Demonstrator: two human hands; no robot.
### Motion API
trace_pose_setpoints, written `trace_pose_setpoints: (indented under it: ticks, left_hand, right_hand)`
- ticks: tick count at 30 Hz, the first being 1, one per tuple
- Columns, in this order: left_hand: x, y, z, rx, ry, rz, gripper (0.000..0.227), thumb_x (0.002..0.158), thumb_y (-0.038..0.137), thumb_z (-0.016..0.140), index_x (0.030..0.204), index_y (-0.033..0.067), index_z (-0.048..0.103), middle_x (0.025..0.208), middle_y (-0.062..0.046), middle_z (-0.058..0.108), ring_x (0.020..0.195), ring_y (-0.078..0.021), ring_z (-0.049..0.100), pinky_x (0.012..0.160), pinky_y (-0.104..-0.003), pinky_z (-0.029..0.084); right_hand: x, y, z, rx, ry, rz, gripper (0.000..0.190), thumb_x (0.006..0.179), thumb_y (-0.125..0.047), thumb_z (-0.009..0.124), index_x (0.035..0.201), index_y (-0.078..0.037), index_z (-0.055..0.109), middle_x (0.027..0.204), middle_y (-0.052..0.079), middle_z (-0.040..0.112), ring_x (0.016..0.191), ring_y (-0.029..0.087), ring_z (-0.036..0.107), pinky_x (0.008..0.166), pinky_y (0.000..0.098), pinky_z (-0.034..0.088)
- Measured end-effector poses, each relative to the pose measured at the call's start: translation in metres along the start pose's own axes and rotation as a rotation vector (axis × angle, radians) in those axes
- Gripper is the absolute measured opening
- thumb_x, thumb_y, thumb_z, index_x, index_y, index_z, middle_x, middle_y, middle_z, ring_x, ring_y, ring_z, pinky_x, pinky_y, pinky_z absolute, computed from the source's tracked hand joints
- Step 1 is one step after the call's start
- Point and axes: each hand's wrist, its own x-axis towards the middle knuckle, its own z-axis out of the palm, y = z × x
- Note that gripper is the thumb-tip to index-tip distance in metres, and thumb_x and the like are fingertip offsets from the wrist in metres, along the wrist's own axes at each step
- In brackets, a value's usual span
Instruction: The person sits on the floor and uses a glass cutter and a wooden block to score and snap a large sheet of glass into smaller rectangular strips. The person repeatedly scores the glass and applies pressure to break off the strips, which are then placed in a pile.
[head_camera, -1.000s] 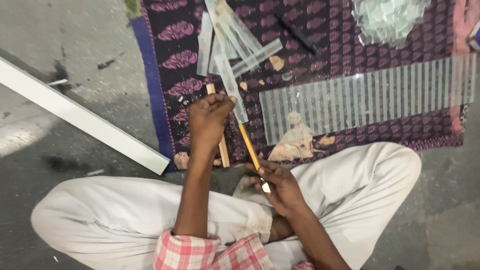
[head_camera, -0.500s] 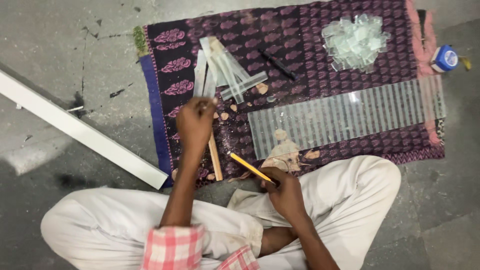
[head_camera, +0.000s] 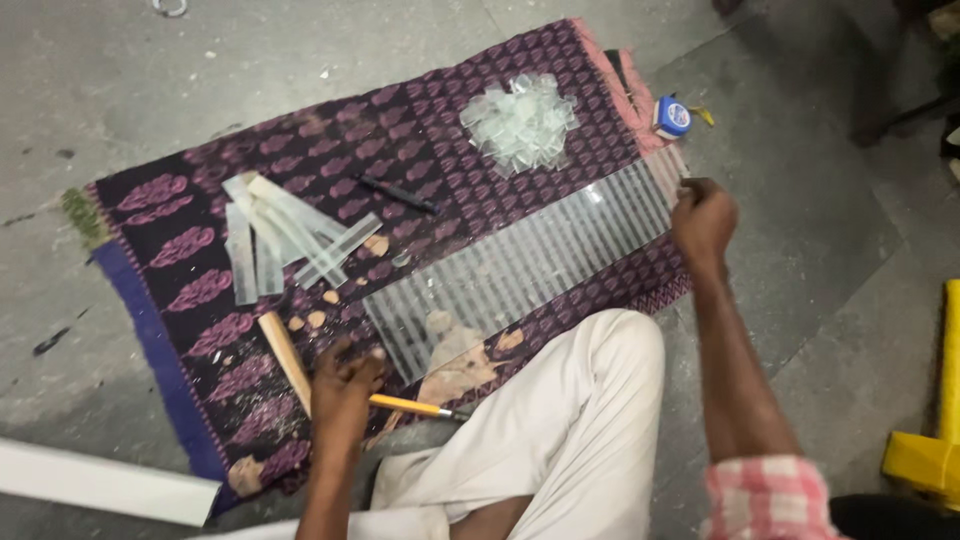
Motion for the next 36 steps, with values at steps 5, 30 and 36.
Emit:
trace_pose_setpoints:
  ticks: [5,30,36]
  left_hand:
    - [0.006,0.004,0.012,0.002,0.048,-0.021,0.065,0.088,0.015,0.072,0.144,-0.0040,0.044,0.104,-0.017,0.073,0.088,-0.0212,0.073,0.079,-0.032,0.059]
    - [-0.011,0.033,0.011,0.223,0.279,-0.012,0.052,0.097,0.034,0.063,0.137,0.0028,0.054,0.083,-0.009,0.069,0.071,-0.0152,0.062,0.065,-0.031,0.052]
    - [-0.016,0.055,-0.009,0.464,0.359,0.451,0.048,0.099,0.030,0.067,0.133,-0.0025,0.055,0.099,-0.015,0.072,0.086,-0.0218,0.071,0.075,-0.036,0.054]
  right_hand:
    - [0.056,0.115,0.015,-0.030,-0.183,0.002,0.030,0.099,-0.015,0.061,0.121,0.002,0.072,0.109,0.029,0.072,0.104,0.042,0.070,0.092,0.0463,0.053]
    - [0.009,0.136,0.053,0.144,-0.227,0.195,0.035,0.111,-0.026,0.063,0.123,0.007,0.063,0.107,0.018,0.071,0.093,0.024,0.069,0.082,0.0362,0.054]
    - [-0.081,0.108,0.033,-0.173,-0.345,0.316,0.033,0.102,-0.029,0.068,0.116,0.000,0.068,0.103,0.015,0.074,0.090,0.026,0.072,0.080,0.0378,0.056]
